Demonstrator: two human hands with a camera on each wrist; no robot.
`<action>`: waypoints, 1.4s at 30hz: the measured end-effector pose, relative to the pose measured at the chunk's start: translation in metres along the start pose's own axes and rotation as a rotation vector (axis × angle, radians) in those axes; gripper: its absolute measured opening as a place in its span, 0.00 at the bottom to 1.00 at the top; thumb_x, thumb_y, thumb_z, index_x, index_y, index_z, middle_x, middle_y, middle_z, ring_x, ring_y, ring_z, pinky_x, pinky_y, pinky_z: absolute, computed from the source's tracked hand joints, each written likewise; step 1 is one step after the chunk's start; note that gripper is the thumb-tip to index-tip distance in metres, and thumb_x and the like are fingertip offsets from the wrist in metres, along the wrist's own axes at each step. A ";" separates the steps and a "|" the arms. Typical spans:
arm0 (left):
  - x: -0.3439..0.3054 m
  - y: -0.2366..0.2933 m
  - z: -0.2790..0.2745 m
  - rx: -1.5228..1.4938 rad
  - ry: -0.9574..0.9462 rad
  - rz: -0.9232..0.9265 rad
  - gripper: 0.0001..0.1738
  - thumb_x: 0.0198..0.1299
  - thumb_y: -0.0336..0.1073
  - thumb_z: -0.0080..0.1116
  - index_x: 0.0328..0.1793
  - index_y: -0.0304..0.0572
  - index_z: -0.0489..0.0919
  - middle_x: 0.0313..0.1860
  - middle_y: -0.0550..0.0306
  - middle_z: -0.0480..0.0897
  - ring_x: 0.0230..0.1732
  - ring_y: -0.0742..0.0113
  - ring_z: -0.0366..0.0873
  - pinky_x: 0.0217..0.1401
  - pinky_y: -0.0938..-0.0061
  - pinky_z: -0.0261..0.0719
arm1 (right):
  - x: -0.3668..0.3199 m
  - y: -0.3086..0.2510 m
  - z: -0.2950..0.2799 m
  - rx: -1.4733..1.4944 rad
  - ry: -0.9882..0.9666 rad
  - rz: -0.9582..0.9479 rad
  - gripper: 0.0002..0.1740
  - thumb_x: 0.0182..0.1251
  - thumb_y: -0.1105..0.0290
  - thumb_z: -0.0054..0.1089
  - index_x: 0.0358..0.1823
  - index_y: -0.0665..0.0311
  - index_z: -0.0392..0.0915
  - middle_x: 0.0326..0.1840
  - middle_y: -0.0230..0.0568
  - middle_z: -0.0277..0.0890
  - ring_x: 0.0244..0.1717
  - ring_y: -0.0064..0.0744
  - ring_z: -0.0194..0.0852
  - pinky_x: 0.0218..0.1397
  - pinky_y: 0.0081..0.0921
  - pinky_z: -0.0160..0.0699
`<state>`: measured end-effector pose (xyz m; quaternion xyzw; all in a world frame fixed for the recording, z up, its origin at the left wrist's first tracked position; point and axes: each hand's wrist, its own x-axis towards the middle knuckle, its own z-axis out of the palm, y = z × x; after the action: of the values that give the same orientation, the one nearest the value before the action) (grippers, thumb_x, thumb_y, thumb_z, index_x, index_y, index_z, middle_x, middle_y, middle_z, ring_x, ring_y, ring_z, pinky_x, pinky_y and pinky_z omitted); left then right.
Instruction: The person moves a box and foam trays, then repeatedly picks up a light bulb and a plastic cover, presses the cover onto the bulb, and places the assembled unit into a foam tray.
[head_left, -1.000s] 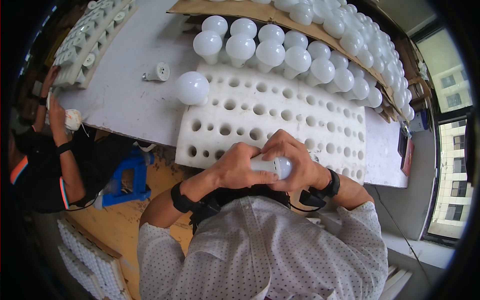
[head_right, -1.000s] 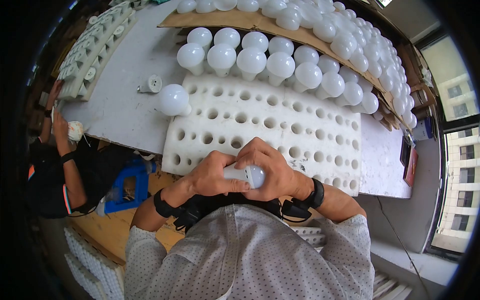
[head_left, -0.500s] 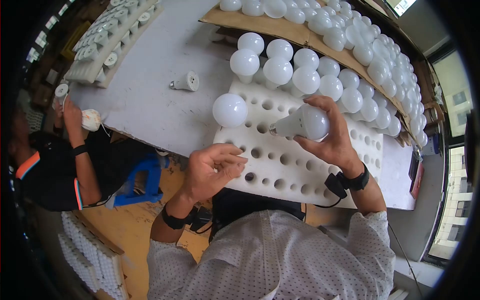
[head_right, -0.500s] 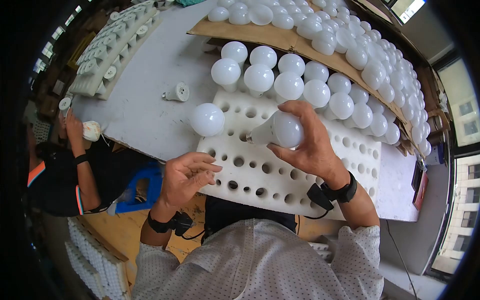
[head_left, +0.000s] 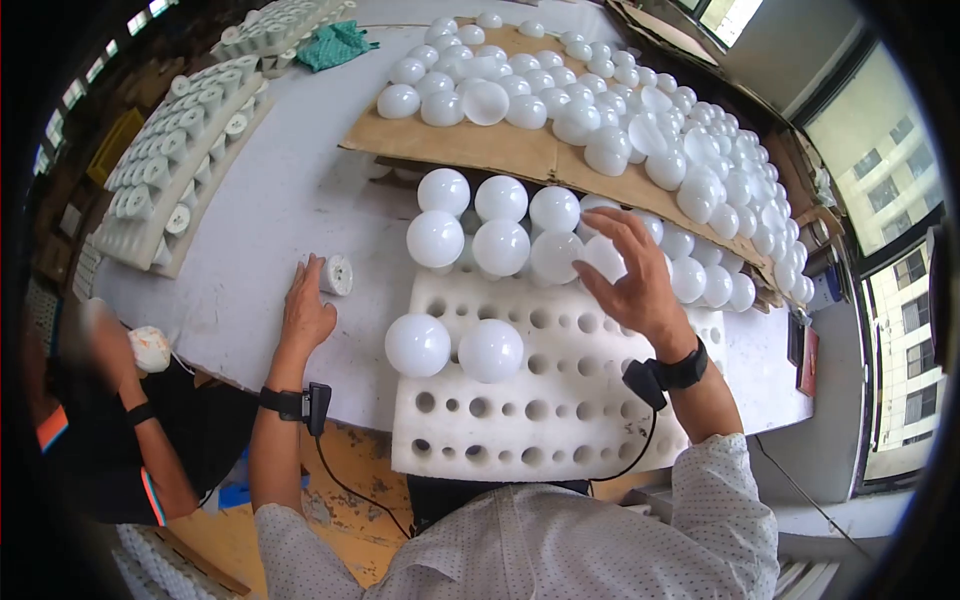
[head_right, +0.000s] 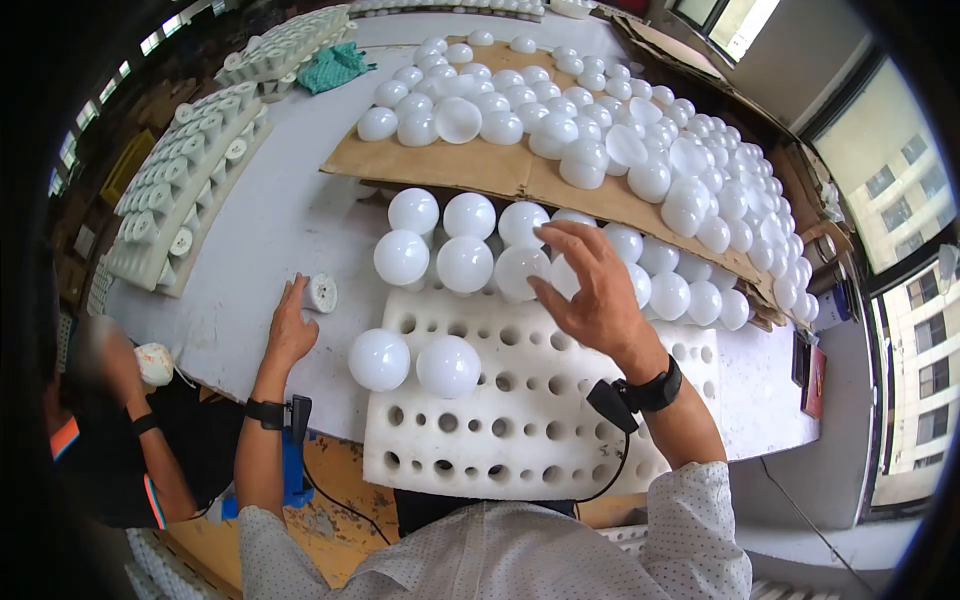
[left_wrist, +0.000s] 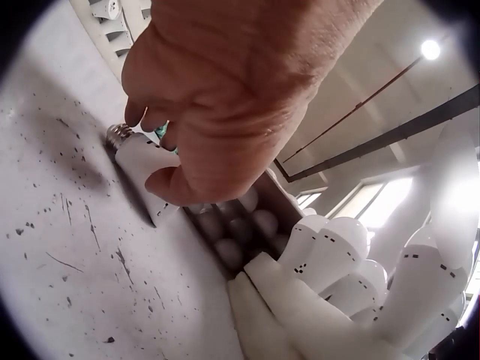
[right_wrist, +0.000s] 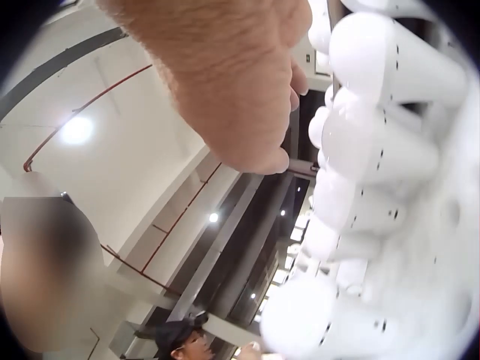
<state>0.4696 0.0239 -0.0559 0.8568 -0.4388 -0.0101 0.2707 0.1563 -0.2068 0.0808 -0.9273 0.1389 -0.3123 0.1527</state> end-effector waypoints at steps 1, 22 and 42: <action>0.007 -0.006 0.004 0.040 -0.017 0.017 0.32 0.42 0.21 0.55 0.59 0.32 0.65 0.61 0.36 0.66 0.64 0.43 0.61 0.67 0.62 0.59 | 0.005 0.017 -0.004 -0.071 0.060 0.063 0.28 0.47 0.73 0.65 0.53 0.61 0.69 0.53 0.46 0.67 0.51 0.45 0.67 0.52 0.35 0.69; -0.084 0.018 -0.022 -0.775 0.068 -0.265 0.23 0.43 0.22 0.63 0.49 0.28 0.71 0.44 0.52 0.78 0.46 0.68 0.75 0.51 0.74 0.72 | 0.044 0.127 -0.038 -0.606 0.214 0.220 0.12 0.48 0.72 0.64 0.38 0.58 0.79 0.63 0.46 0.59 0.67 0.50 0.49 0.65 0.41 0.55; -0.150 0.178 -0.029 -1.322 -0.448 0.129 0.29 0.43 0.24 0.57 0.56 0.24 0.66 0.55 0.35 0.73 0.37 0.69 0.77 0.46 0.69 0.78 | -0.091 -0.016 -0.040 0.132 -0.676 0.132 0.42 0.36 0.60 0.74 0.56 0.64 0.66 0.47 0.47 0.73 0.50 0.46 0.67 0.56 0.34 0.68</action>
<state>0.2517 0.0668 0.0198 0.4619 -0.4359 -0.4350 0.6382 0.0638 -0.1679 0.0680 -0.9554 0.1195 0.0147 0.2696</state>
